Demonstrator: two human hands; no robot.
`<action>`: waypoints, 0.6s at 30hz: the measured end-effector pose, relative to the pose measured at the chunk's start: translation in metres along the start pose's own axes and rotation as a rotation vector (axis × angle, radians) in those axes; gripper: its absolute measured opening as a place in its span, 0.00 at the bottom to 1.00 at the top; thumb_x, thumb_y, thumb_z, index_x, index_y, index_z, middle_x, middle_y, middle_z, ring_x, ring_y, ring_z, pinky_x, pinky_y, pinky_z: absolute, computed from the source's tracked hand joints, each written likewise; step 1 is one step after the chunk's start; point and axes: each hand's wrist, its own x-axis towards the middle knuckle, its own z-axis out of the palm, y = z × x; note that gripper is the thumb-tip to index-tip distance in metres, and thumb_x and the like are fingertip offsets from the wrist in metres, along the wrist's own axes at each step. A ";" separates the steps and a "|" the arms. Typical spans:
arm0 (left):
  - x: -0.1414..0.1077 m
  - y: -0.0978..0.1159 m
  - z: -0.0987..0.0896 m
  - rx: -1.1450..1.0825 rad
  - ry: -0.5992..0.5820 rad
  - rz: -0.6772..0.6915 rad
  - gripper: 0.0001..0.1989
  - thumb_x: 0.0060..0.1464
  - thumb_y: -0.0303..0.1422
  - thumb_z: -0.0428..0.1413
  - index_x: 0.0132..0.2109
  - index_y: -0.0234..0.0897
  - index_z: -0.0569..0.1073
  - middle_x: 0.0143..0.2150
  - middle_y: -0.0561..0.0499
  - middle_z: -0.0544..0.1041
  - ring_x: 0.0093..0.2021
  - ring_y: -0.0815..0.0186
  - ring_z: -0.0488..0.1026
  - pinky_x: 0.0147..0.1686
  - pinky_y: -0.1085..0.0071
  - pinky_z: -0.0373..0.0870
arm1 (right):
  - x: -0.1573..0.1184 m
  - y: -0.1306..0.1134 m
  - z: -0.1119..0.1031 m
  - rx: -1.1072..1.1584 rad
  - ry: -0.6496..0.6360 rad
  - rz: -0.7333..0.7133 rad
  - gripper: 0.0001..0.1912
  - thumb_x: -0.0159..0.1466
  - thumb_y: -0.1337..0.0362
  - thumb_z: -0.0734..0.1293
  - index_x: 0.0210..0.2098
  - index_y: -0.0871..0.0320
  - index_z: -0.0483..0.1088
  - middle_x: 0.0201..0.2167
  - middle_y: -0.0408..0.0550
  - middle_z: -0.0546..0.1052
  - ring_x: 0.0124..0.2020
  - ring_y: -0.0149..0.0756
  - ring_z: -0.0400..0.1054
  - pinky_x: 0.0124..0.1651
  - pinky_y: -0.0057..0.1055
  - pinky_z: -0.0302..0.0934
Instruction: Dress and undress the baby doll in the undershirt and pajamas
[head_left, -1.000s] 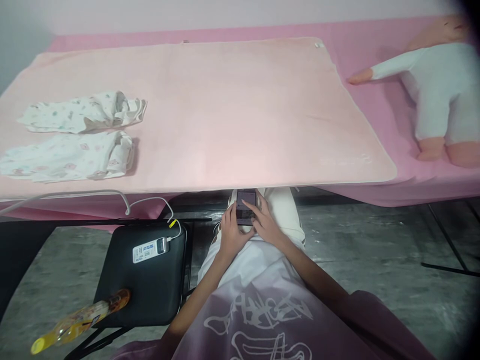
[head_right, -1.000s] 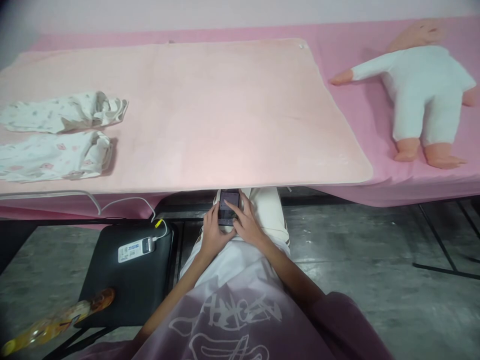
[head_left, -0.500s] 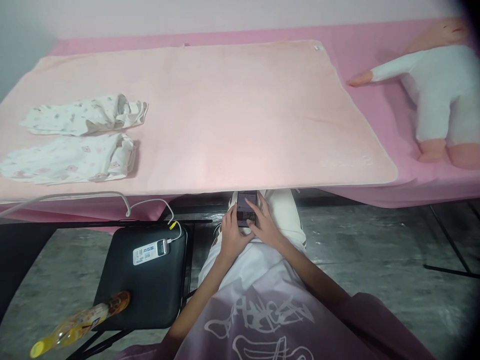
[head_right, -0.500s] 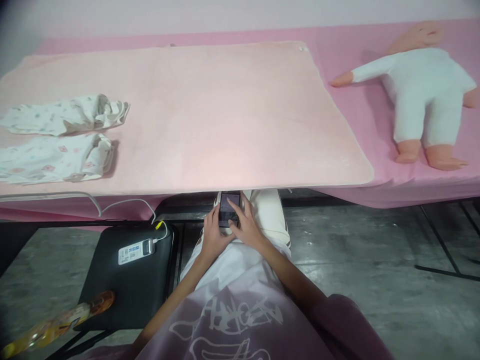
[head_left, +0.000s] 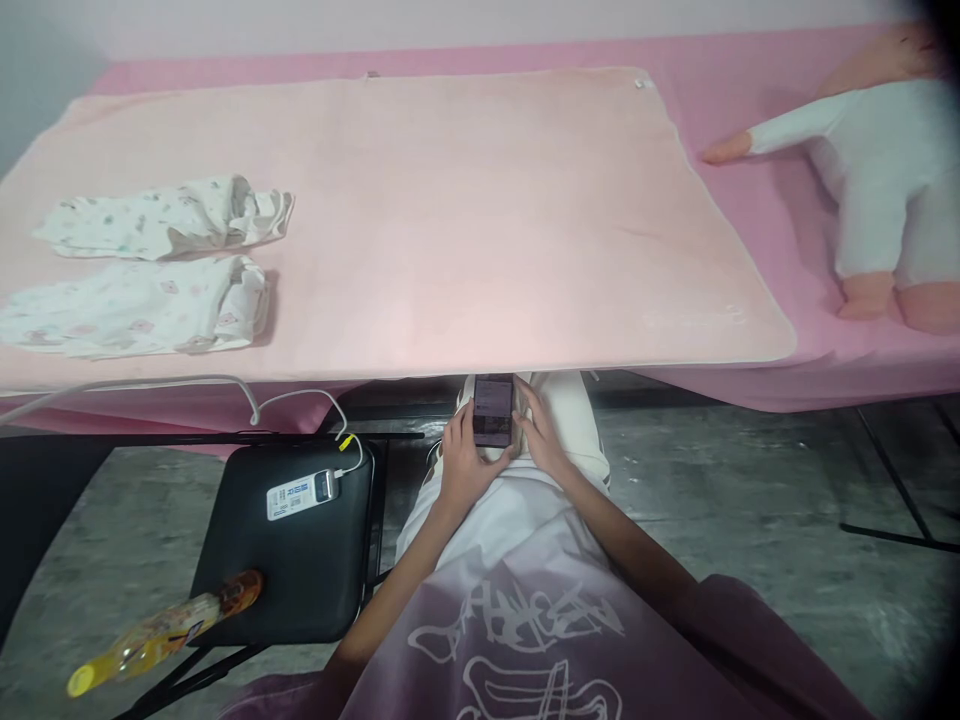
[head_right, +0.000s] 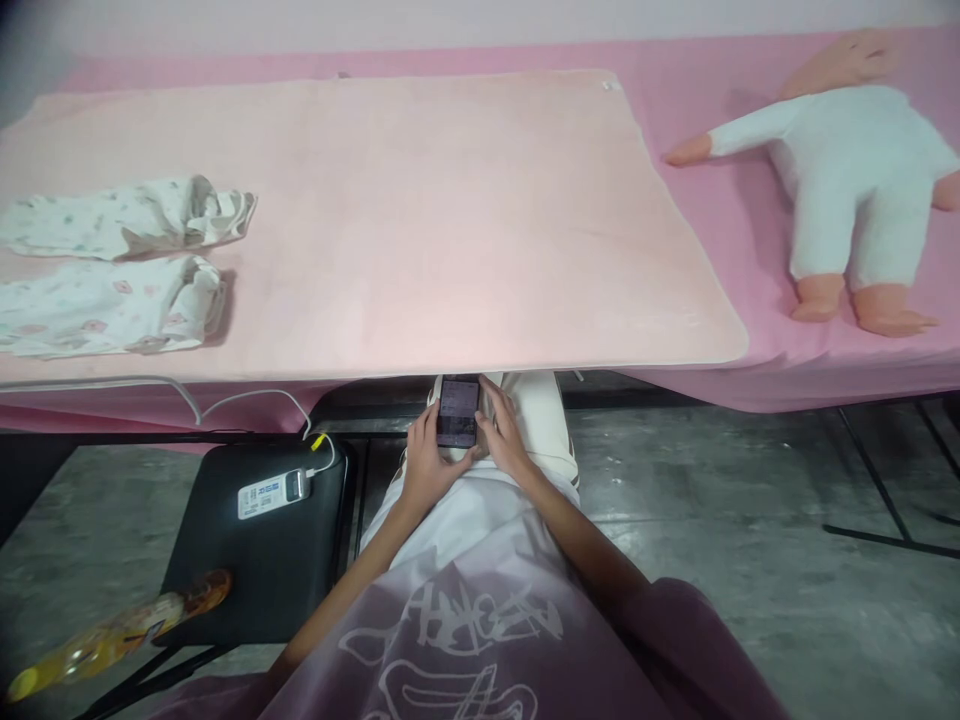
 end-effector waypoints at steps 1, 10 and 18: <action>0.000 0.000 0.000 0.002 0.002 0.001 0.53 0.64 0.50 0.69 0.83 0.37 0.52 0.76 0.30 0.67 0.75 0.38 0.66 0.74 0.40 0.64 | 0.003 0.003 0.002 0.013 0.028 0.016 0.34 0.81 0.46 0.60 0.82 0.51 0.59 0.80 0.56 0.65 0.81 0.50 0.59 0.82 0.54 0.56; -0.001 -0.004 0.002 0.007 0.004 -0.017 0.56 0.63 0.50 0.70 0.84 0.39 0.49 0.76 0.31 0.66 0.74 0.39 0.66 0.73 0.40 0.66 | 0.021 0.002 0.025 -0.157 0.231 0.044 0.31 0.76 0.46 0.68 0.72 0.55 0.70 0.68 0.61 0.75 0.71 0.56 0.66 0.76 0.59 0.62; -0.001 -0.003 0.002 0.003 0.001 -0.032 0.55 0.64 0.53 0.69 0.84 0.40 0.50 0.76 0.31 0.66 0.74 0.39 0.66 0.73 0.39 0.66 | 0.025 0.016 0.029 -0.174 0.226 0.075 0.27 0.75 0.58 0.61 0.72 0.53 0.68 0.68 0.59 0.74 0.70 0.55 0.64 0.75 0.61 0.61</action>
